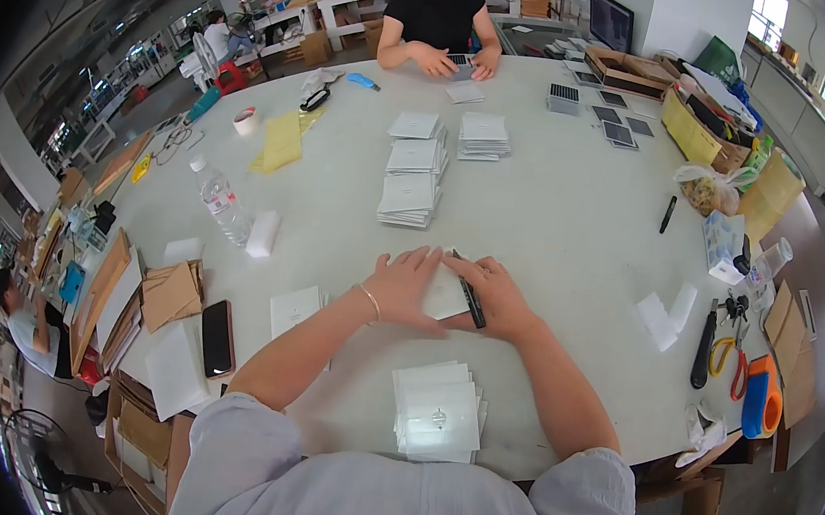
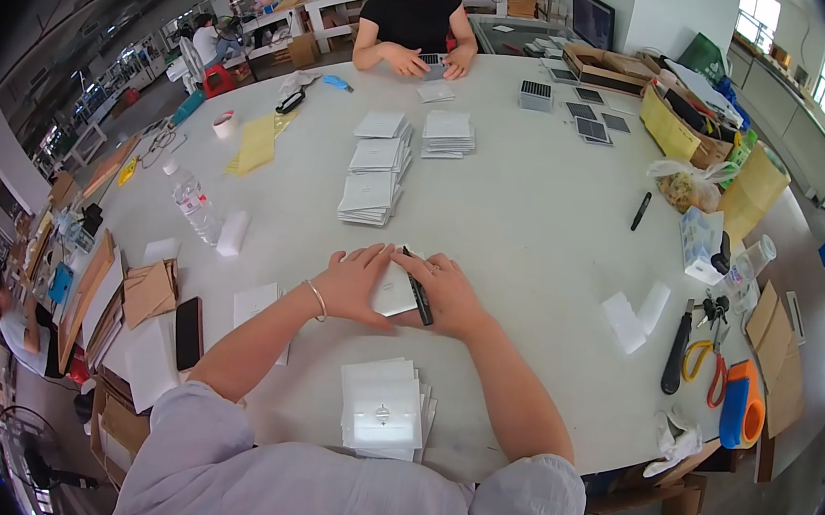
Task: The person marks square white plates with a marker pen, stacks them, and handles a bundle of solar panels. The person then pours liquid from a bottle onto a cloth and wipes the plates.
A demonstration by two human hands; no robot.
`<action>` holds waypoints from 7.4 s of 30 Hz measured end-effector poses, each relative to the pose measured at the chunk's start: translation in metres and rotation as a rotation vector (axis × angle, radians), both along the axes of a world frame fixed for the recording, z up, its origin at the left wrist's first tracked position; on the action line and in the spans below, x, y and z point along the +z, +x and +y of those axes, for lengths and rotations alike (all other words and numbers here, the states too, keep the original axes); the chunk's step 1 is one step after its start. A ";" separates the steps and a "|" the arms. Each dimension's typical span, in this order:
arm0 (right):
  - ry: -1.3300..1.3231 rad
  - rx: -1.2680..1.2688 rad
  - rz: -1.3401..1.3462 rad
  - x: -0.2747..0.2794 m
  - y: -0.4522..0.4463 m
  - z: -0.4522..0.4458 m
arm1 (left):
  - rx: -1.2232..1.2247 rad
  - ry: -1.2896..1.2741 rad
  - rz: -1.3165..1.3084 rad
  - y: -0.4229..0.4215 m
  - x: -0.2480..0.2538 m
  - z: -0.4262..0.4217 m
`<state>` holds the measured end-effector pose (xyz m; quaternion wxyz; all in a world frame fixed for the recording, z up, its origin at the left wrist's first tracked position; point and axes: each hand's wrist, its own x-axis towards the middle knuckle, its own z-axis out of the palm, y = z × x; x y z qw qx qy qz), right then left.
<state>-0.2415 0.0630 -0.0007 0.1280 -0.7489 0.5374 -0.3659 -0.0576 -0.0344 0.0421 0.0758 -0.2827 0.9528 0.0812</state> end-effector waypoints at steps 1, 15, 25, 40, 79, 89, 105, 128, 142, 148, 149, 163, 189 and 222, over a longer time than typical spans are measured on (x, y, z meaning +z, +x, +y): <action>0.030 0.003 -0.012 0.001 -0.001 0.000 | 0.007 0.022 0.021 -0.001 0.000 0.000; -0.064 -0.061 -0.192 -0.005 -0.008 -0.007 | 0.372 0.051 0.628 0.009 -0.058 -0.015; 0.080 -0.164 -0.848 -0.032 0.004 -0.041 | 0.639 0.460 1.181 -0.015 -0.090 -0.009; 0.038 -0.172 -0.606 -0.039 0.015 -0.067 | 0.633 0.349 1.331 -0.024 -0.104 -0.008; 0.041 -0.299 -0.880 0.015 0.017 -0.036 | 0.293 0.113 0.721 0.008 -0.028 0.005; 0.153 -0.289 -0.864 0.016 0.034 -0.040 | 0.076 0.062 0.541 0.012 -0.031 0.002; -0.109 -0.301 -0.473 -0.010 0.040 -0.051 | 0.148 0.116 0.412 0.011 -0.017 0.004; -0.082 -0.253 -0.570 -0.004 0.041 -0.030 | 0.208 0.128 0.376 0.009 -0.011 0.007; -0.112 -0.284 -0.405 -0.007 0.041 -0.031 | 0.204 0.110 0.381 0.009 -0.012 0.008; 0.037 -0.383 -0.811 0.007 0.035 -0.027 | 0.193 0.046 0.417 0.009 -0.019 0.009; 0.035 -0.383 -0.812 0.008 0.035 -0.027 | 0.189 0.000 0.448 0.009 -0.021 0.009; -0.113 -0.472 -1.111 0.013 0.028 -0.040 | -0.294 0.097 0.314 0.038 0.039 0.071; -0.077 -0.336 -0.406 -0.010 0.037 -0.048 | 0.074 0.052 0.466 0.016 -0.014 0.011; -0.025 -0.480 -1.174 0.002 0.030 -0.034 | 0.083 -0.086 0.573 0.013 -0.022 0.010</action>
